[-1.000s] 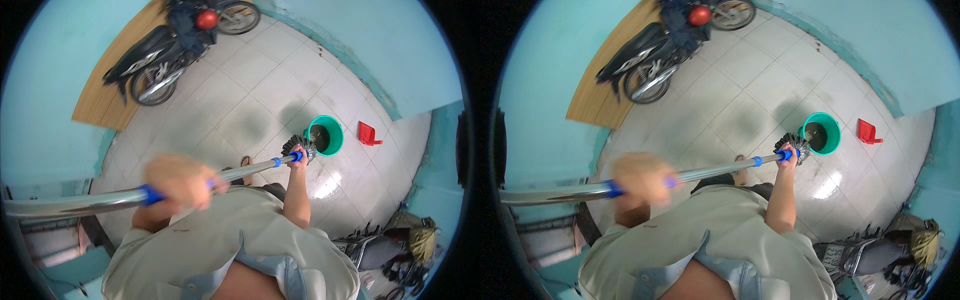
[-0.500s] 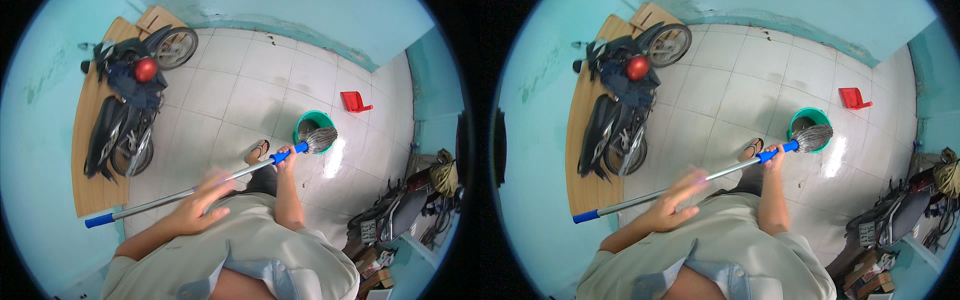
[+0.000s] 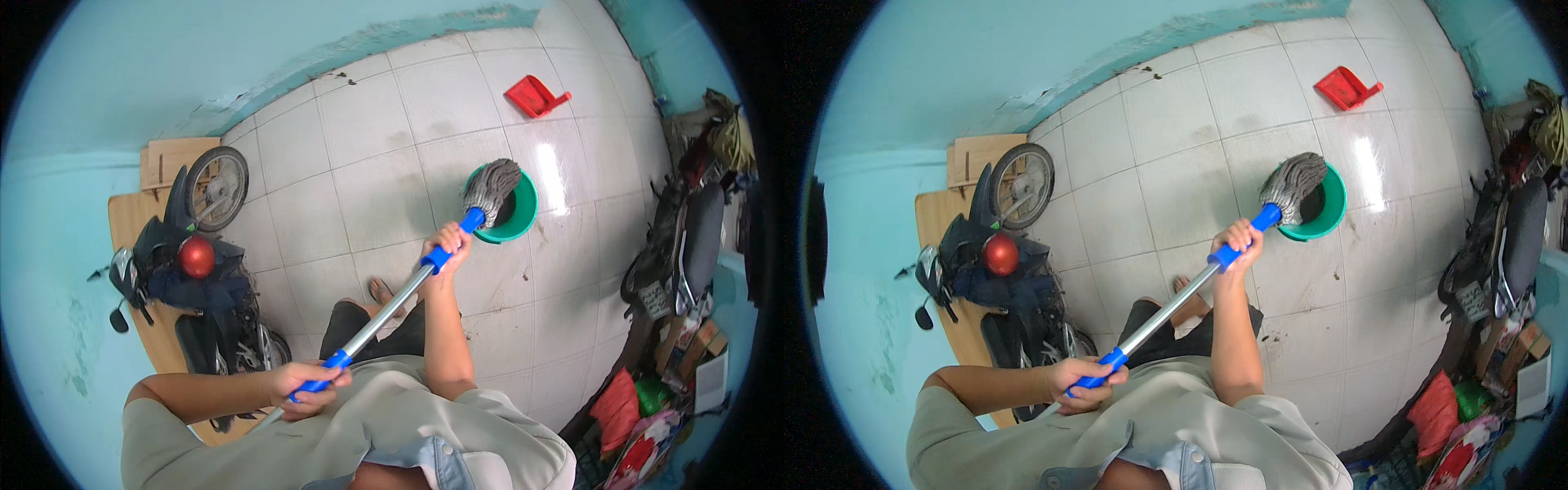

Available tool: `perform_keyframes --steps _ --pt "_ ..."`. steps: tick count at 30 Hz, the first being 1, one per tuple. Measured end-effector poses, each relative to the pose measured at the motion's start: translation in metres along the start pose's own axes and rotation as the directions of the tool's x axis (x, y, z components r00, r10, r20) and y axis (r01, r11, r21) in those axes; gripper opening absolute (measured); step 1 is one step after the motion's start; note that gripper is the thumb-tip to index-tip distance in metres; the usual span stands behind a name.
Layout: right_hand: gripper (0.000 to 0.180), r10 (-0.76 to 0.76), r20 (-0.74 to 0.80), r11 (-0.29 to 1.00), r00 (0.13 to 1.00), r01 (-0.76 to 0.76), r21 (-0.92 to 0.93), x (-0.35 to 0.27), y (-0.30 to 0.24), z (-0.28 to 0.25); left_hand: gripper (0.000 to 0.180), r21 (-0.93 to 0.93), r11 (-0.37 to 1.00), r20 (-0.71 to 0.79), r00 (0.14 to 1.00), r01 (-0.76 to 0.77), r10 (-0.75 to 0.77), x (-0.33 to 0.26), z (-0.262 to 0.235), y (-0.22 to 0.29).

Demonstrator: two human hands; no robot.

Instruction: The person mops a tiled floor using a blue-handled mop and a green bucket. They repeatedly dip the mop into the bucket, wring it, and mop different areas of the room. At one point, they use a red dustpan to scoop debris into the bucket before resuming mopping.

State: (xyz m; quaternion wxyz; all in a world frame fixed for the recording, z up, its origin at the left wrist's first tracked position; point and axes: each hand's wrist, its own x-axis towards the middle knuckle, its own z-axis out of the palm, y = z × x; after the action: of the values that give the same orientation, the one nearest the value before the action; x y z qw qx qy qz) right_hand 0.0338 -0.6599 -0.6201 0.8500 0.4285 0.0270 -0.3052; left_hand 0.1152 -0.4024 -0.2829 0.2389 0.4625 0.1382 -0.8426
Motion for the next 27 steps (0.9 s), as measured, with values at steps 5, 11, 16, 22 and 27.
perform_keyframes --steps 5,11,16,22,27 --pt "0.019 -0.444 -0.343 0.711 0.828 0.093 -0.697 0.042 -0.010 -0.040 0.034 0.864 0.423 -0.426 0.845 0.274 0.322 -0.004 -0.061 0.065" --pt "0.017 -0.576 -0.219 0.676 0.788 0.308 -0.670 0.076 0.002 -0.066 0.043 0.642 0.764 -0.085 0.986 -0.055 0.142 -0.020 -0.225 0.115" --pt "0.020 -0.277 0.492 0.950 0.825 0.311 0.013 0.106 0.073 -0.018 0.038 -0.104 0.981 0.278 0.952 0.165 -0.130 -0.104 -0.201 0.173" --pt "0.020 -0.394 0.314 0.872 0.864 0.459 -0.170 0.146 0.046 -0.043 0.031 0.928 0.179 -0.356 0.917 0.326 0.179 -0.082 -0.229 0.231" --pt "0.020 -0.747 -0.088 0.574 0.659 0.573 -0.585 0.193 0.019 -0.078 0.036 0.968 -0.192 -0.049 0.878 0.159 0.477 -0.042 -0.315 0.258"
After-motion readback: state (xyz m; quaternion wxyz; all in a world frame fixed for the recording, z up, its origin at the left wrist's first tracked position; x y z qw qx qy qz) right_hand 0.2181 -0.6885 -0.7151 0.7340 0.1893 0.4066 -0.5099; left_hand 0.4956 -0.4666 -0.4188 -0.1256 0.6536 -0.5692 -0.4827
